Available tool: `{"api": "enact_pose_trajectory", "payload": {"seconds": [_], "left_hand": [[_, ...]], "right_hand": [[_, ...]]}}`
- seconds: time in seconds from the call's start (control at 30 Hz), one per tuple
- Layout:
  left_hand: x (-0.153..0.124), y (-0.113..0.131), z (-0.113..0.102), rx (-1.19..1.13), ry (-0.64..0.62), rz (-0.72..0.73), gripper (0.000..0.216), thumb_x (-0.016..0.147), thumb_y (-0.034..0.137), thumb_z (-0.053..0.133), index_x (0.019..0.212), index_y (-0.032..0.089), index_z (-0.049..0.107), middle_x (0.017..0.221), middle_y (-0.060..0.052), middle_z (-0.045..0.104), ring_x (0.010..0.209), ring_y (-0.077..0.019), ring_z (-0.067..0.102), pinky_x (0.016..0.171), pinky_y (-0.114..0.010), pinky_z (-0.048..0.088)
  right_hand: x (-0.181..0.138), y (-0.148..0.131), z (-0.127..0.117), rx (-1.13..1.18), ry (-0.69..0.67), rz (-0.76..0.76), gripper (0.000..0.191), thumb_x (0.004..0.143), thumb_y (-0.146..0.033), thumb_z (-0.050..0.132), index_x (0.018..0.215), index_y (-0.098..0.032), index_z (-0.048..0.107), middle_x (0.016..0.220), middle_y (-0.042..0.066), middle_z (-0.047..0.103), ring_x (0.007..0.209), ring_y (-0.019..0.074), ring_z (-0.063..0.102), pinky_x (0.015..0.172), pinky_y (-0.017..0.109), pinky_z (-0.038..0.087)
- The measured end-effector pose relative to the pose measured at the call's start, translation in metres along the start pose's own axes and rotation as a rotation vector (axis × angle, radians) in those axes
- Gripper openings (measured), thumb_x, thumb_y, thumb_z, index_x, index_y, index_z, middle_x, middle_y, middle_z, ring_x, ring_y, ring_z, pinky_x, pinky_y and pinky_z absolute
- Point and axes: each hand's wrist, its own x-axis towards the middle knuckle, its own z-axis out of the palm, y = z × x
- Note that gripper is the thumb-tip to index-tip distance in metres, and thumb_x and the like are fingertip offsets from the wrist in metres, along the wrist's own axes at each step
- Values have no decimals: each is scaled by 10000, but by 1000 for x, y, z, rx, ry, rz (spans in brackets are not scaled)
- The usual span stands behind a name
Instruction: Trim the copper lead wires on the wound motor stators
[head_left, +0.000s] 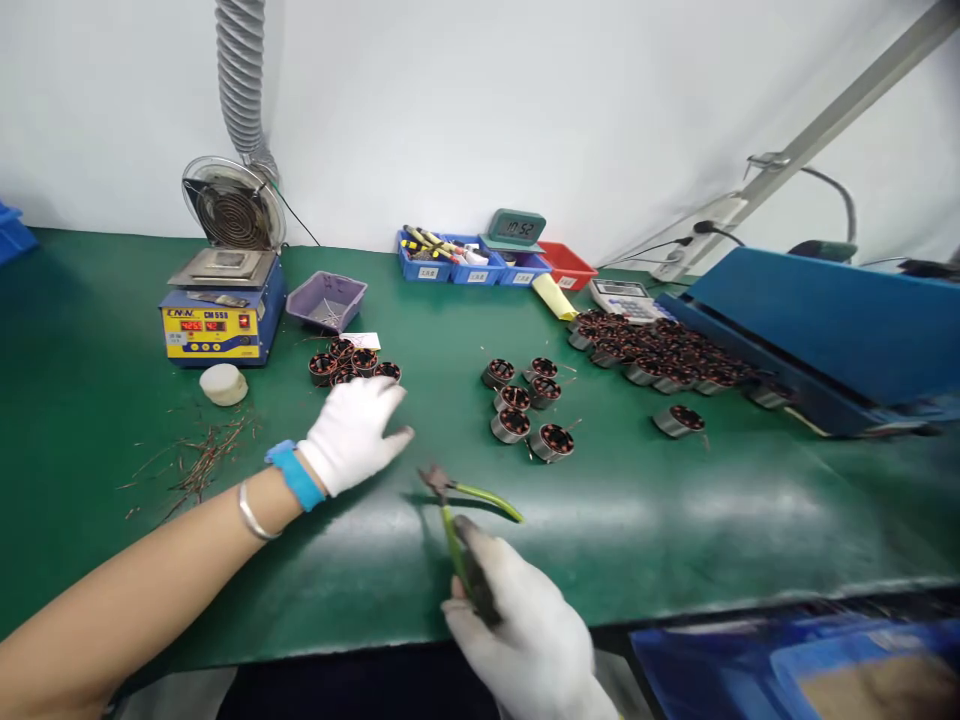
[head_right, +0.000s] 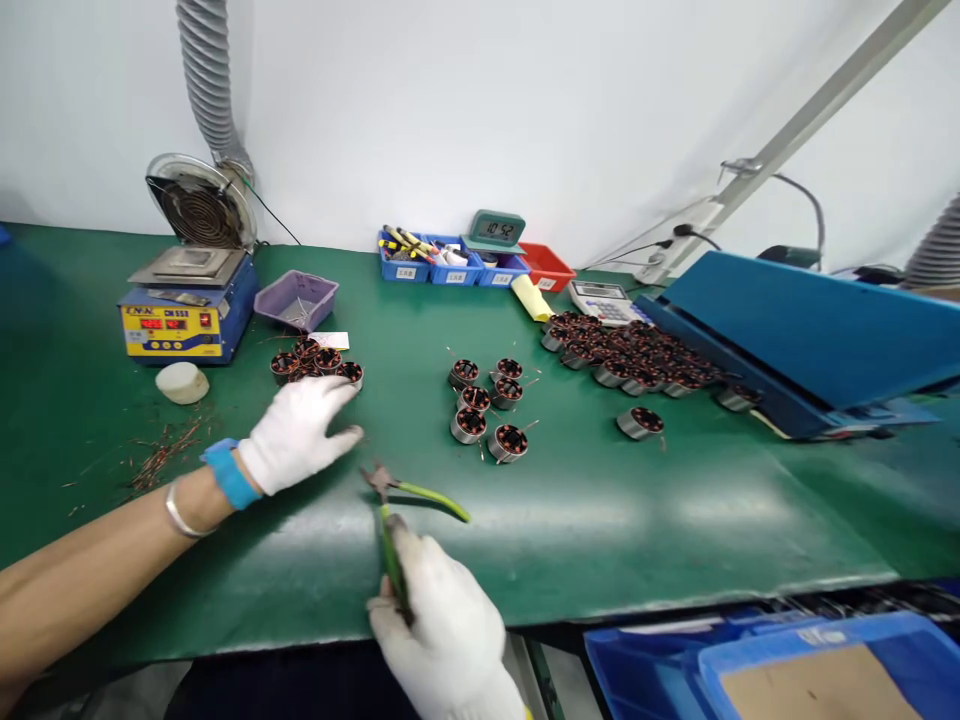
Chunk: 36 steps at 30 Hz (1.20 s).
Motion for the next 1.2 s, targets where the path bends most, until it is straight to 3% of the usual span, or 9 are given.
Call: {"api": "enact_pose_trajectory", "payload": {"seconds": [0.13, 0.27, 0.5, 0.6, 0.73, 0.83, 1.07, 1.13, 1.2], "left_hand": [[23, 33, 38, -89, -129, 195, 833, 750, 682, 596, 1375, 144, 474, 1490, -156, 436, 1349, -332, 420, 1116, -452, 339], [7, 43, 58, -92, -205, 124, 959, 759, 756, 505, 1410, 56, 430, 1513, -245, 366, 1403, -413, 323, 1138, -592, 245], [-50, 3, 10, 178, -94, -171, 718, 810, 479, 611, 1376, 66, 452, 1513, -273, 340, 1378, -428, 350, 1075, -567, 343], [-12, -11, 2, 244, 53, -109, 530, 837, 355, 599, 1311, 129, 531, 1530, -214, 335, 1379, -392, 349, 1067, -528, 360], [54, -27, 13, 236, 4, -37, 239, 808, 279, 617, 953, 105, 693, 1365, -238, 516, 1294, -433, 431, 990, -574, 406], [64, -29, 12, 214, -14, 50, 169, 816, 233, 606, 886, 109, 697, 1339, -226, 542, 1302, -416, 429, 1012, -576, 392], [-60, -9, -30, -39, -283, 331, 131, 862, 154, 546, 965, 197, 614, 1293, -110, 589, 1020, -253, 614, 879, -422, 494], [-92, -2, -33, -191, -313, 238, 166, 841, 130, 551, 992, 194, 572, 1305, -119, 576, 1047, -241, 614, 898, -403, 500], [-111, 5, -28, -319, -255, 20, 512, 740, 202, 683, 1208, 192, 477, 1420, -166, 467, 1167, -285, 568, 957, -435, 493]], "right_hand": [[-10, 33, -12, 128, 39, 333, 544, 813, -359, 523, 1331, -208, 457, 997, 64, 706, 809, 224, 700, 774, 326, 579], [-9, 40, -11, 134, 85, 458, 609, 834, -391, 492, 1388, -178, 355, 953, 74, 690, 742, 222, 679, 798, 360, 573], [-4, 49, 2, 197, 93, 347, 580, 802, -379, 524, 1347, -191, 456, 922, 69, 692, 788, 244, 694, 779, 354, 567], [2, 53, 4, 136, 125, 304, 542, 793, -353, 528, 1322, -234, 512, 924, 38, 707, 752, 221, 697, 708, 330, 555], [5, 50, 8, 41, 165, 304, 511, 762, -285, 541, 1271, -261, 574, 902, 10, 719, 706, 193, 687, 615, 284, 514], [6, 48, 12, -21, 216, 292, 520, 749, -247, 541, 1268, -266, 579, 864, -2, 710, 689, 186, 678, 596, 277, 498], [12, 43, 5, -225, 221, 115, 440, 828, -294, 548, 1254, -187, 573, 845, 55, 695, 642, 221, 662, 546, 311, 494], [19, 29, 1, -194, 299, -75, 465, 877, -367, 533, 1279, -133, 541, 886, 108, 693, 726, 264, 672, 627, 368, 535], [29, 6, 0, -65, 327, -244, 505, 887, -400, 545, 1311, -129, 502, 1031, 146, 689, 901, 288, 672, 763, 403, 555]]}}
